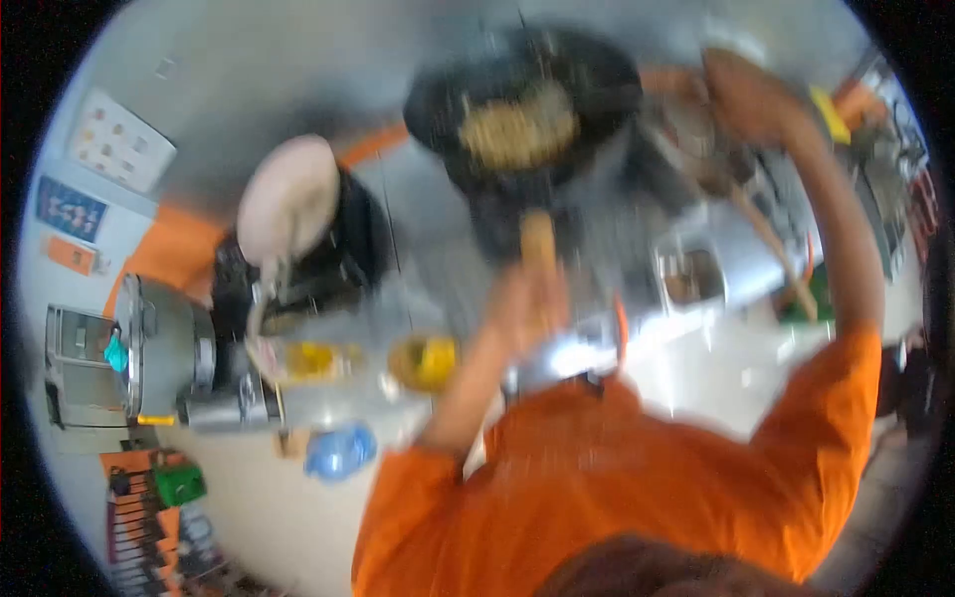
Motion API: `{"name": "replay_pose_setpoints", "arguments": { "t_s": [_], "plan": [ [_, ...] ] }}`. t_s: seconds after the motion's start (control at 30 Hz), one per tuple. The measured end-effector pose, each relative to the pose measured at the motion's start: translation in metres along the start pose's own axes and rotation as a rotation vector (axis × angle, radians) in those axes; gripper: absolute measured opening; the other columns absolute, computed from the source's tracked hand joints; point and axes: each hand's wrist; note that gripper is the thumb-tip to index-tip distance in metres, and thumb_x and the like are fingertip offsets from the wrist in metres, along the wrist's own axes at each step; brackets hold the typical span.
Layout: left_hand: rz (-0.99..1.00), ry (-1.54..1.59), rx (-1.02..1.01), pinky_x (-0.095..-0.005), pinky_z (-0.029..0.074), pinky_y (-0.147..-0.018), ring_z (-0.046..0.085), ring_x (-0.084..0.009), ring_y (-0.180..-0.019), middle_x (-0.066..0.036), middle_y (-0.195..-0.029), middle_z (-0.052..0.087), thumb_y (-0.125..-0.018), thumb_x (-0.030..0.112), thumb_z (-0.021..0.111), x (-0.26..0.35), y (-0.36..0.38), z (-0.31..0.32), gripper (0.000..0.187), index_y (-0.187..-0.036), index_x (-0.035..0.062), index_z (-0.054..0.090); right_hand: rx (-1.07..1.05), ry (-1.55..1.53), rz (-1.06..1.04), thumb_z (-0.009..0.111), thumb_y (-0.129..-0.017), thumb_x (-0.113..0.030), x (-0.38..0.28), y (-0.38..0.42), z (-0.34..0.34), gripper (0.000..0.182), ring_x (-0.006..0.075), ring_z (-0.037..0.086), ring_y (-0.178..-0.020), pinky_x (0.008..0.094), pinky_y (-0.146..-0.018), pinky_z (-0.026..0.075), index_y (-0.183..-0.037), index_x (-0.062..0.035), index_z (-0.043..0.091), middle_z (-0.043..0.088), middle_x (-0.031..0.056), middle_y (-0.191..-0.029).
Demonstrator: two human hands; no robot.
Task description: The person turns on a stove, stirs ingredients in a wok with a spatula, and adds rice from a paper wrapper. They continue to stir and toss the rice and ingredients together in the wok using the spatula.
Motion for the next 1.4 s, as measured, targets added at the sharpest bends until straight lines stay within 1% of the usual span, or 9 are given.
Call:
{"name": "replay_pose_setpoints", "arguments": {
  "t_s": [0.1,0.2,0.27,0.33,0.4,1.03,1.17,1.27,1.4],
  "plan": [
    [0.411,-0.485,0.012,-0.0328,0.049,-0.051,0.056,-0.0130,-0.056,-0.006,-0.072,0.057,-0.085,0.004,0.057,0.071,-0.069,0.069,0.006,-0.091,0.0029,0.055,0.385,0.019,-0.323,0.063,-0.084,-0.018,0.020,0.026,-0.016,0.020,0.0311,0.066,-0.098,0.0421,-0.085,0.050,-0.099,-0.0090,0.074,0.070,0.0180,-0.094],
    [0.092,-0.108,-0.084,-0.0341,0.046,-0.045,0.050,-0.0122,-0.050,-0.004,-0.069,0.052,-0.086,0.003,0.057,0.086,-0.033,0.091,0.008,-0.089,0.0053,0.050,-0.080,-0.089,-0.028,0.066,-0.082,-0.018,0.009,0.011,-0.023,0.021,0.0310,0.064,-0.102,0.0424,-0.088,0.049,-0.100,-0.0111,0.074,0.071,0.0163,-0.095],
    [0.100,-0.145,-0.084,-0.0324,0.044,-0.045,0.047,-0.0108,-0.049,-0.001,-0.066,0.048,-0.087,0.004,0.056,0.088,-0.039,0.098,0.008,-0.087,0.0070,0.048,-0.099,0.124,-0.192,0.062,-0.086,-0.019,0.009,0.009,-0.023,0.023,0.0348,0.065,-0.088,0.0439,-0.079,0.050,-0.104,-0.0087,0.072,0.069,0.0183,-0.090],
    [0.064,-0.049,-0.093,-0.0324,0.043,-0.045,0.046,-0.0105,-0.050,-0.001,-0.066,0.047,-0.087,0.004,0.056,0.092,-0.046,0.092,0.010,-0.089,0.0078,0.047,-0.414,0.043,-0.169,0.056,-0.092,-0.020,-0.021,0.004,-0.002,0.026,0.0388,0.063,-0.081,0.0436,-0.078,0.050,-0.109,-0.0062,0.070,0.066,0.0210,-0.086],
    [0.071,-0.071,-0.073,-0.0311,0.041,-0.044,0.045,-0.0095,-0.049,0.000,-0.066,0.046,-0.087,0.005,0.057,0.085,-0.057,0.086,0.011,-0.090,0.0088,0.047,-0.120,-0.113,-0.271,0.052,-0.095,-0.023,-0.008,-0.024,0.086,0.029,0.0410,0.061,-0.081,0.0446,-0.078,0.049,-0.112,-0.0073,0.069,0.063,0.0237,-0.083],
    [0.115,-0.038,-0.037,-0.0340,0.044,-0.047,0.047,-0.0130,-0.052,-0.002,-0.070,0.049,-0.089,0.016,0.059,0.080,-0.066,0.095,0.019,-0.101,0.0102,0.046,-0.265,-0.049,-0.139,0.049,-0.094,-0.015,-0.062,-0.013,0.064,0.027,0.0393,0.064,-0.093,0.0458,-0.088,0.048,-0.113,-0.0068,0.067,0.067,0.0222,-0.092],
    [0.116,-0.038,-0.033,-0.0346,0.045,-0.048,0.048,-0.0141,-0.053,-0.003,-0.070,0.049,-0.090,0.020,0.059,0.063,-0.068,0.086,0.020,-0.101,0.0113,0.044,-0.013,0.027,-0.121,0.050,-0.094,-0.017,-0.043,-0.035,0.136,0.028,0.0374,0.065,-0.092,0.0478,-0.083,0.049,-0.113,-0.0069,0.067,0.067,0.0231,-0.091],
    [0.146,-0.081,-0.083,-0.0350,0.046,-0.049,0.049,-0.0144,-0.053,-0.003,-0.071,0.050,-0.091,0.022,0.058,0.077,-0.070,0.095,0.020,-0.099,0.0121,0.043,-0.175,-0.022,-0.185,0.049,-0.093,-0.014,-0.075,0.001,0.070,0.029,0.0382,0.064,-0.091,0.0479,-0.082,0.050,-0.115,-0.0065,0.066,0.067,0.0230,-0.089],
    [0.138,-0.045,-0.081,-0.0357,0.047,-0.049,0.051,-0.0158,-0.054,-0.004,-0.072,0.051,-0.091,0.022,0.060,0.068,-0.068,0.092,0.022,-0.102,0.0129,0.044,-0.083,0.030,-0.107,0.050,-0.094,-0.016,-0.068,-0.040,0.113,0.030,0.0394,0.064,-0.090,0.0461,-0.086,0.049,-0.118,-0.0116,0.067,0.066,0.0224,-0.092]
  ]
}}
Point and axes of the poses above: each hand's wrist, its own y-axis away from the middle knuckle, its own z-axis out of the palm, x = y × z
